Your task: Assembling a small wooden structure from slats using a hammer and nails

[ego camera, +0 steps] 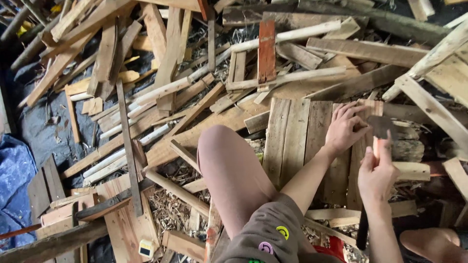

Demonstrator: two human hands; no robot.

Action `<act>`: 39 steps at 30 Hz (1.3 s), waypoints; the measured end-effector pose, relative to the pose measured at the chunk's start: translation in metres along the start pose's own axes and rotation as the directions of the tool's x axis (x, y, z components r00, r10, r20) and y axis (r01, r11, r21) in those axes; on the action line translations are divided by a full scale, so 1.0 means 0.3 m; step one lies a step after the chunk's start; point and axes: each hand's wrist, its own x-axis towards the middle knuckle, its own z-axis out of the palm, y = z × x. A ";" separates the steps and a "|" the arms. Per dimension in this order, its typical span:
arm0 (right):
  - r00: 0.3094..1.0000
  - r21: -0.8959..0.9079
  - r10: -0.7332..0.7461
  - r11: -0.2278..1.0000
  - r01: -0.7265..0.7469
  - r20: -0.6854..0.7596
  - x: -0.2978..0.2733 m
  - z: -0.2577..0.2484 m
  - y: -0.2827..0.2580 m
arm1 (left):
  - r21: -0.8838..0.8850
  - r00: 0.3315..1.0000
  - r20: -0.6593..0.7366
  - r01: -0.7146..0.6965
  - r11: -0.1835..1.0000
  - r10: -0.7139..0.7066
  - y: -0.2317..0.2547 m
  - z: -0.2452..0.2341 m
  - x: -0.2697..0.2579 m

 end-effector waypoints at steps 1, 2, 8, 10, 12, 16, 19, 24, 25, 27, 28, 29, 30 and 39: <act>0.998 0.042 -0.039 0.998 0.042 -0.057 0.006 -0.006 -0.017 | 0.023 1.000 0.013 -0.004 1.000 0.003 0.010 -0.007 0.015; 0.998 0.039 -0.035 0.999 0.037 -0.057 0.002 -0.003 -0.011 | 0.020 1.000 0.017 -0.002 1.000 0.002 0.009 -0.002 0.009; 0.984 0.005 0.129 0.991 -0.130 0.119 0.037 0.039 0.079 | 0.115 0.994 0.095 0.051 0.992 -0.062 -0.011 0.009 0.023; 0.990 -0.010 -0.106 0.994 0.105 -0.094 0.016 0.044 0.103 | 0.072 0.995 0.070 0.065 0.995 -0.070 0.005 -0.002 0.024; 0.988 0.001 -0.120 0.993 0.121 -0.095 0.013 0.047 0.086 | 0.059 0.996 0.058 0.059 0.997 -0.063 0.009 -0.013 0.015; 0.992 0.042 -0.018 0.999 0.013 0.124 0.072 0.034 0.043 | 0.141 0.992 0.101 0.057 0.988 -0.071 -0.024 0.021 0.022; 1.000 -0.024 -0.026 0.999 0.026 0.001 0.024 0.027 0.083 | 0.036 0.992 0.110 0.054 0.998 -0.057 0.002 -0.020 0.019; 0.995 0.064 -0.023 0.998 0.029 -0.096 0.039 0.013 0.154 | 0.056 0.997 0.054 0.049 0.997 -0.052 0.005 -0.007 0.014; 0.975 0.031 -0.109 0.993 0.117 -0.191 0.061 -0.008 0.135 | 0.051 1.000 0.012 0.024 0.998 -0.025 0.008 -0.009 0.029; 0.983 0.059 -0.049 0.996 0.060 -0.175 0.055 -0.045 0.149 | 0.049 0.999 0.035 0.010 0.999 -0.011 -0.018 0.006 0.019; 0.989 0.089 0.007 0.996 0.007 -0.150 0.048 -0.064 0.157 | 0.048 0.999 0.053 0.002 0.999 -0.005 -0.030 0.014 0.011; 0.988 0.090 0.013 0.996 0.001 -0.154 0.053 -0.072 0.160 | 0.049 0.998 0.060 -0.001 0.999 -0.002 -0.042 0.016 0.014; 0.981 0.063 0.077 0.996 -0.067 -0.180 0.056 -0.082 0.163 | 0.012 0.994 0.108 -0.004 1.000 0.003 -0.053 0.017 0.015; 0.815 -0.138 0.331 0.887 -0.441 -0.475 -0.072 -0.054 0.425 | -0.667 0.895 0.009 0.337 0.664 -0.446 0.019 -0.190 0.054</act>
